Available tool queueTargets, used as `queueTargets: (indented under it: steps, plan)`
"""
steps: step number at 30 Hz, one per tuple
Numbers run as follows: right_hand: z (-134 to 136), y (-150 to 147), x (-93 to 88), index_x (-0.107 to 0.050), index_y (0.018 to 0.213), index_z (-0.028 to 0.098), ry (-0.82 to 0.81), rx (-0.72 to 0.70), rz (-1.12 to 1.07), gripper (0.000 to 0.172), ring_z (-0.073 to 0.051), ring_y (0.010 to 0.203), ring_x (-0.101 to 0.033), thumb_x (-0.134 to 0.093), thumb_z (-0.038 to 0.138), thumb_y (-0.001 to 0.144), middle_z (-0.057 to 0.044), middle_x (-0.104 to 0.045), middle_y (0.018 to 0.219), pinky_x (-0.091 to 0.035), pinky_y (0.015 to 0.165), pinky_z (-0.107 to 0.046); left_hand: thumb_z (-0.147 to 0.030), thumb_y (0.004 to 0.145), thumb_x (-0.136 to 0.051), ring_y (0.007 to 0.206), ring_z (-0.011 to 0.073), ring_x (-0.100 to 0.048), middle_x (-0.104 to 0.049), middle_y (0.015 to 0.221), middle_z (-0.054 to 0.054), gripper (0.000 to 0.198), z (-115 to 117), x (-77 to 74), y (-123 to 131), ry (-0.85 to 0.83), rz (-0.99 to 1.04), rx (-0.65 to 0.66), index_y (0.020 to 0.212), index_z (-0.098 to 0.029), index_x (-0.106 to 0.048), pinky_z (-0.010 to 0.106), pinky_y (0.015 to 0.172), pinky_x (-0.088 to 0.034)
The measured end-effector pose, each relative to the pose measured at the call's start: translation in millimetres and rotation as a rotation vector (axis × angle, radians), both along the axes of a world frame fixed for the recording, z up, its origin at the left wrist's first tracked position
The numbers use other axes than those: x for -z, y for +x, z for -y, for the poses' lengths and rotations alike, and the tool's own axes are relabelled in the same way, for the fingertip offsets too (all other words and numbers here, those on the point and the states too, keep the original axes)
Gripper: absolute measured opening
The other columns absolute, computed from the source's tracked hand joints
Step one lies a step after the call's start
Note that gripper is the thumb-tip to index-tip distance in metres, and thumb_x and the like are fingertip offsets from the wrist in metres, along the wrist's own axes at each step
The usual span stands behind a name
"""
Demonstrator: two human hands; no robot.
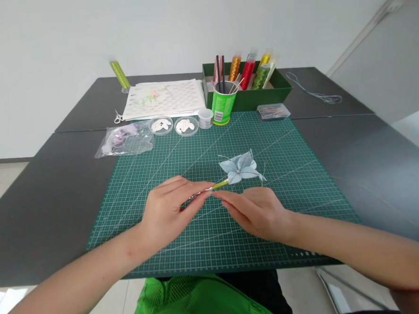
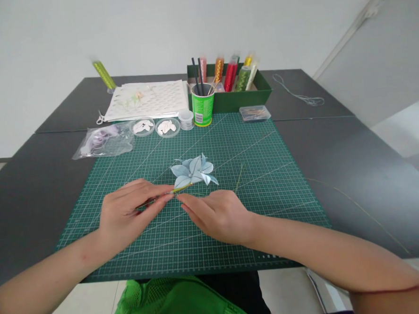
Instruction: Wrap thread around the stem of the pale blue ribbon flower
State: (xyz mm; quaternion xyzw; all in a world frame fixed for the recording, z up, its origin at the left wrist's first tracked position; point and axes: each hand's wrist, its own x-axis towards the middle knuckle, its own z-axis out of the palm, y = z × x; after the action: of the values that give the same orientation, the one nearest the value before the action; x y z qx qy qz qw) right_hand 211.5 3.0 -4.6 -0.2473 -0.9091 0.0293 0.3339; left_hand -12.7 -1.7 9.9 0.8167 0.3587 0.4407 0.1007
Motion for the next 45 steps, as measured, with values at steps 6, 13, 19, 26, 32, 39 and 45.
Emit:
queueTargets:
  steps: [6,13,19,26,32,39,45]
  plan:
    - [1,2,-7.6,-0.066,0.108,0.005,0.399,0.007,0.21,0.017,-0.008,0.046,-0.051,-0.053,0.01,0.098,0.004,-0.062,0.057,-0.036,0.042,-0.028,-0.016,0.092,-0.071,0.073,0.0102,-0.069,-0.078,0.088,0.0,0.017,3,0.4,3,0.001,-0.038,-0.029,0.108,-0.016,-0.072,0.022,0.072,-0.055]
    - [8,3,-26.8,-0.076,0.096,0.005,0.6,-0.076,0.239,0.02,-0.007,0.044,-0.042,-0.067,0.023,0.093,0.003,-0.056,0.053,-0.029,0.038,-0.028,-0.023,0.093,-0.07,0.073,0.0101,-0.069,-0.076,0.086,-0.003,0.007,2,2.8,3,-0.04,-0.099,-0.129,0.099,-0.019,-0.067,0.02,0.068,-0.053]
    - [7,14,-58.2,-0.075,0.085,0.015,0.597,-0.132,0.208,0.009,-0.007,0.049,-0.043,-0.069,0.017,0.091,0.002,-0.057,0.06,-0.029,0.041,-0.029,-0.023,0.099,-0.061,0.071,0.0128,-0.066,-0.074,0.083,-0.002,0.006,2,6.2,0,-0.036,-0.27,0.01,0.097,-0.019,-0.065,0.024,0.063,-0.051]
    - [-16,26,-63.1,-0.069,0.084,0.02,0.27,-0.038,0.092,0.013,-0.008,0.054,-0.048,-0.064,0.019,0.097,0.004,-0.054,0.06,-0.039,0.051,-0.026,-0.018,0.103,-0.05,0.067,0.0149,-0.064,-0.069,0.074,0.002,0.016,10,7.4,6,0.07,-0.419,0.284,0.097,-0.014,-0.064,0.027,0.061,-0.054]
    - [-42,26,-43.6,-0.068,0.079,0.017,-0.035,-0.068,-0.004,0.023,-0.006,0.053,-0.047,-0.063,0.029,0.099,0.004,-0.055,0.061,-0.036,0.051,-0.021,-0.016,0.102,-0.05,0.069,0.0138,-0.066,-0.071,0.075,0.002,0.015,15,7.5,8,0.083,-0.428,0.351,0.098,-0.015,-0.065,0.024,0.062,-0.055]
    - [-51,24,-24.8,-0.07,0.08,0.016,-0.127,-0.072,-0.054,0.025,-0.006,0.052,-0.051,-0.063,0.03,0.098,0.003,-0.065,0.065,-0.038,0.051,-0.019,-0.021,0.103,-0.05,0.069,0.0132,-0.067,-0.073,0.079,0.002,0.016,13,0.0,9,-0.051,-0.344,0.409,0.1,-0.015,-0.064,0.024,0.061,-0.055]
    - [-53,19,-5.5,-0.069,0.078,0.016,-0.246,-0.014,-0.02,0.03,-0.004,0.045,-0.05,-0.06,0.034,0.1,0.004,-0.064,0.058,-0.033,0.048,-0.018,-0.017,0.098,-0.06,0.07,0.0125,-0.07,-0.077,0.082,0.002,0.006,13,-10.4,5,0.025,-0.218,0.405,0.102,-0.017,-0.065,0.023,0.063,-0.059]
